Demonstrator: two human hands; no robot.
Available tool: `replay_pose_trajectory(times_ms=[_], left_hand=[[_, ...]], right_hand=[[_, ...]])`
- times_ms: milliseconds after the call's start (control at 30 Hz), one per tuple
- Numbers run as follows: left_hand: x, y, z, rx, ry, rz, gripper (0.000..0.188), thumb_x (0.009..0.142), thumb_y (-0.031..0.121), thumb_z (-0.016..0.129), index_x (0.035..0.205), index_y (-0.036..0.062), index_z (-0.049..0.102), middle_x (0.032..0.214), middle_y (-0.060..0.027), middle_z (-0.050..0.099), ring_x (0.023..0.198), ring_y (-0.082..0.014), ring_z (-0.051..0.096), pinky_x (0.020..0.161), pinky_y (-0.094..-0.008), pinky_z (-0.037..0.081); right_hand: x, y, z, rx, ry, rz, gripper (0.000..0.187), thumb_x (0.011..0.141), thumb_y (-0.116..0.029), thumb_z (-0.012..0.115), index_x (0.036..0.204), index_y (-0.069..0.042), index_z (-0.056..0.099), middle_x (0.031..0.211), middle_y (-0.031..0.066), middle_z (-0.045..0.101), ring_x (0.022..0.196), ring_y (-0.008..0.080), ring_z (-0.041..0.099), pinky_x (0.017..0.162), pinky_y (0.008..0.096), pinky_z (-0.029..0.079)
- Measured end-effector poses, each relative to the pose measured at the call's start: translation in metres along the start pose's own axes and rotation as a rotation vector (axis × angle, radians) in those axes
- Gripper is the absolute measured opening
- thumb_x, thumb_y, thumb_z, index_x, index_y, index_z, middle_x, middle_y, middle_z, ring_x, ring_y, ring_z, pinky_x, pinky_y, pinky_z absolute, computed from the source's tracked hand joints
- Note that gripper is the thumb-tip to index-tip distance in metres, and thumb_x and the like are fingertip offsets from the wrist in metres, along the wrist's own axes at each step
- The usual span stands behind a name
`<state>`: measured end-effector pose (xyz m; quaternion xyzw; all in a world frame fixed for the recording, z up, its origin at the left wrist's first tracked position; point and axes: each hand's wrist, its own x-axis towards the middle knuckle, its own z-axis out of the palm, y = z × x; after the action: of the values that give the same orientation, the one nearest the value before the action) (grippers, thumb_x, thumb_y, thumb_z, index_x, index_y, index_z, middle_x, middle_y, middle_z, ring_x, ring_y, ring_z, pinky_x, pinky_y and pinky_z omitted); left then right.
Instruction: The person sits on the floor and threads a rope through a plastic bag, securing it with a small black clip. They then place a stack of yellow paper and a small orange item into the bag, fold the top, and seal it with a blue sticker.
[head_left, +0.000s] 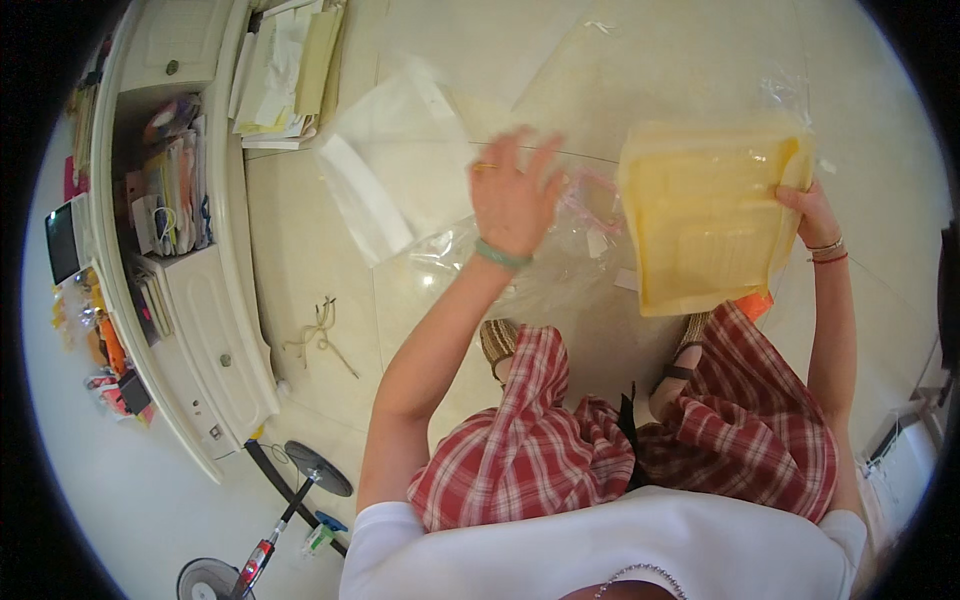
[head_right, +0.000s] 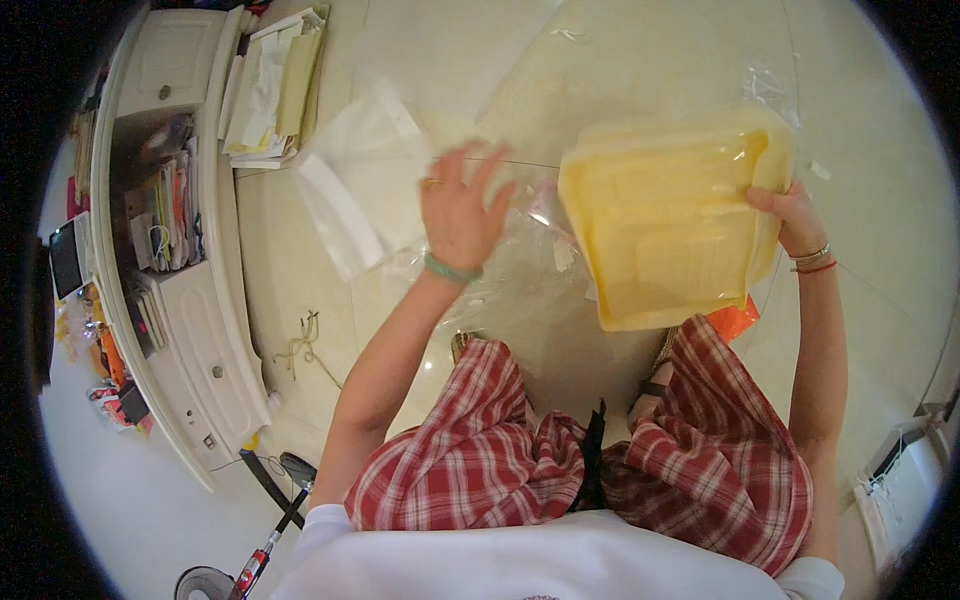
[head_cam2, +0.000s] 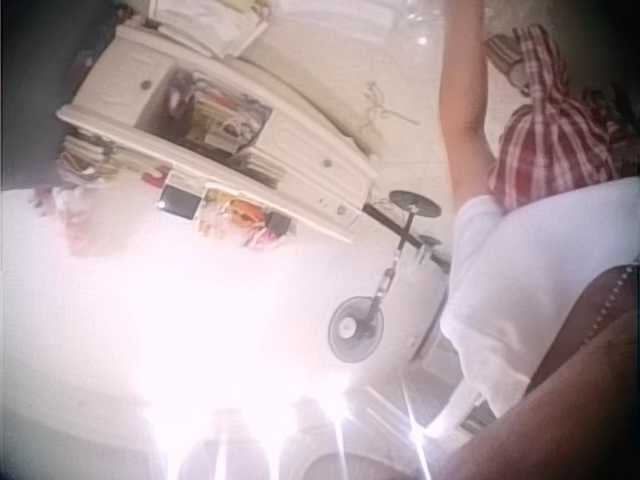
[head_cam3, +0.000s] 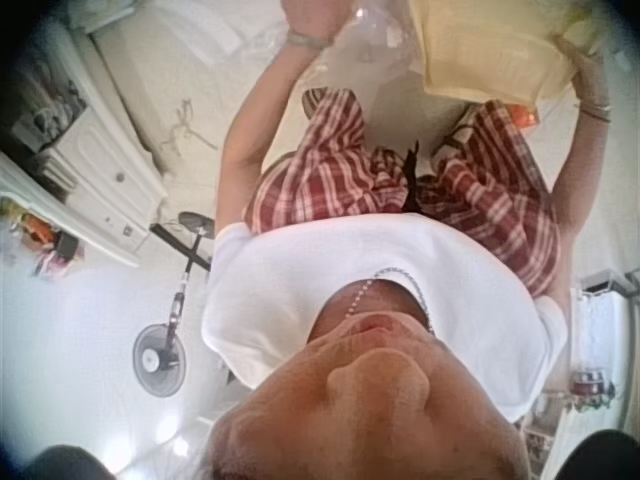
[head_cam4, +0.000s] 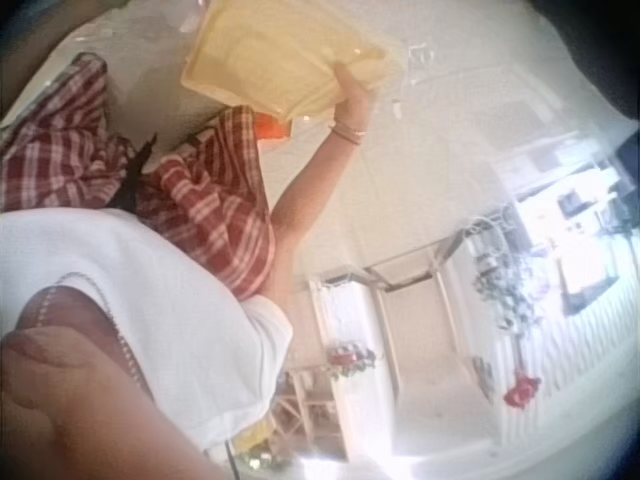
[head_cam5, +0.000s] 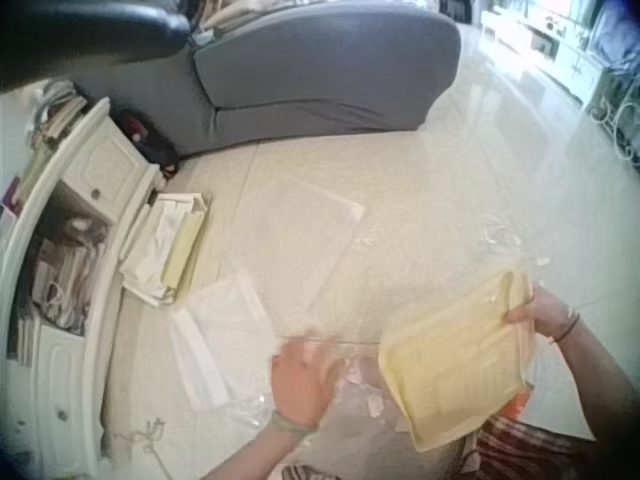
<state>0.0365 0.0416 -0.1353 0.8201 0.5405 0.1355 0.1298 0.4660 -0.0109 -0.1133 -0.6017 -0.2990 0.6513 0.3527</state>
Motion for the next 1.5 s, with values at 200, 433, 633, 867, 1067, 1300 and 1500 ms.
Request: replay_pose_trajectory(times_ms=[200, 433, 633, 867, 1067, 1300, 1500], left_hand=[[-0.009, -0.076, 0.023, 0.136, 0.022, -0.618, 0.089, 0.081, 0.010, 0.065, 0.155, 0.0212, 0.017, 0.150, -0.0154, 0.039, 0.132, -0.0354, 0.043, 0.098, -0.0494, 0.043], [-0.077, -0.132, -0.017, -0.028, 0.002, -0.642, 0.052, 0.084, 0.009, 0.062, 0.135, 0.0128, 0.051, 0.108, -0.0135, 0.064, 0.088, -0.0278, 0.063, 0.077, -0.0381, 0.051], [-0.098, -0.100, -0.081, 0.221, -0.017, -0.565, 0.013, 0.089, 0.013, 0.064, 0.099, 0.0066, 0.066, 0.080, -0.0099, 0.064, 0.067, -0.0235, 0.061, 0.060, -0.0350, 0.048], [-0.104, -0.036, -0.106, -0.012, 0.212, -0.340, 0.016, 0.086, 0.003, 0.066, 0.101, 0.0077, 0.062, 0.087, -0.0090, 0.067, 0.063, -0.0223, 0.064, 0.054, -0.0310, 0.051], [-0.105, -0.010, -0.098, -0.117, 0.230, -0.150, 0.024, 0.085, -0.003, 0.066, 0.106, 0.0056, 0.064, 0.076, -0.0091, 0.060, 0.058, -0.0172, 0.057, 0.055, -0.0283, 0.049], [-0.120, 0.002, -0.079, -0.167, -0.093, -0.043, 0.058, 0.083, -0.001, 0.059, 0.138, 0.0129, 0.047, 0.085, -0.0101, 0.058, 0.062, -0.0272, 0.059, 0.055, -0.0378, 0.051], [-0.104, 0.028, -0.053, -0.391, -0.172, 0.019, 0.065, 0.084, 0.002, 0.055, 0.144, 0.0165, 0.040, 0.091, -0.0147, 0.056, 0.068, -0.0339, 0.058, 0.062, -0.0436, 0.050]], right_hand=[[0.023, 0.014, 0.030, 0.337, -0.057, -0.068, 0.046, 0.089, -0.015, 0.066, 0.130, 0.000, 0.051, 0.115, 0.0083, 0.065, 0.100, 0.0179, 0.065, 0.085, 0.0333, 0.055], [0.032, 0.005, 0.077, 0.320, -0.234, 0.030, 0.043, 0.092, -0.018, 0.064, 0.128, 0.002, 0.052, 0.115, 0.0096, 0.065, 0.100, 0.0166, 0.065, 0.085, 0.0318, 0.055], [0.044, -0.012, 0.135, 0.335, -0.384, 0.127, 0.042, 0.092, -0.022, 0.065, 0.125, 0.001, 0.055, 0.112, 0.0091, 0.066, 0.096, 0.0162, 0.067, 0.081, 0.0328, 0.056], [0.052, -0.026, 0.185, 0.199, -0.468, 0.272, 0.042, 0.088, -0.020, 0.071, 0.121, 0.002, 0.058, 0.107, 0.0099, 0.067, 0.091, 0.0179, 0.068, 0.081, 0.0339, 0.057], [0.048, -0.011, 0.178, 0.131, -0.234, 0.279, 0.042, 0.086, -0.020, 0.073, 0.118, 0.002, 0.059, 0.106, 0.0093, 0.067, 0.091, 0.0191, 0.067, 0.080, 0.0354, 0.057], [0.035, 0.026, 0.176, 0.389, 0.034, 0.195, 0.039, 0.086, -0.020, 0.074, 0.117, -0.001, 0.060, 0.106, 0.0068, 0.067, 0.091, 0.0190, 0.067, 0.078, 0.0355, 0.056], [0.019, 0.016, 0.198, 0.365, -0.094, 0.120, 0.039, 0.087, -0.021, 0.073, 0.118, -0.001, 0.059, 0.107, 0.0061, 0.067, 0.093, 0.0168, 0.066, 0.078, 0.0327, 0.056]])
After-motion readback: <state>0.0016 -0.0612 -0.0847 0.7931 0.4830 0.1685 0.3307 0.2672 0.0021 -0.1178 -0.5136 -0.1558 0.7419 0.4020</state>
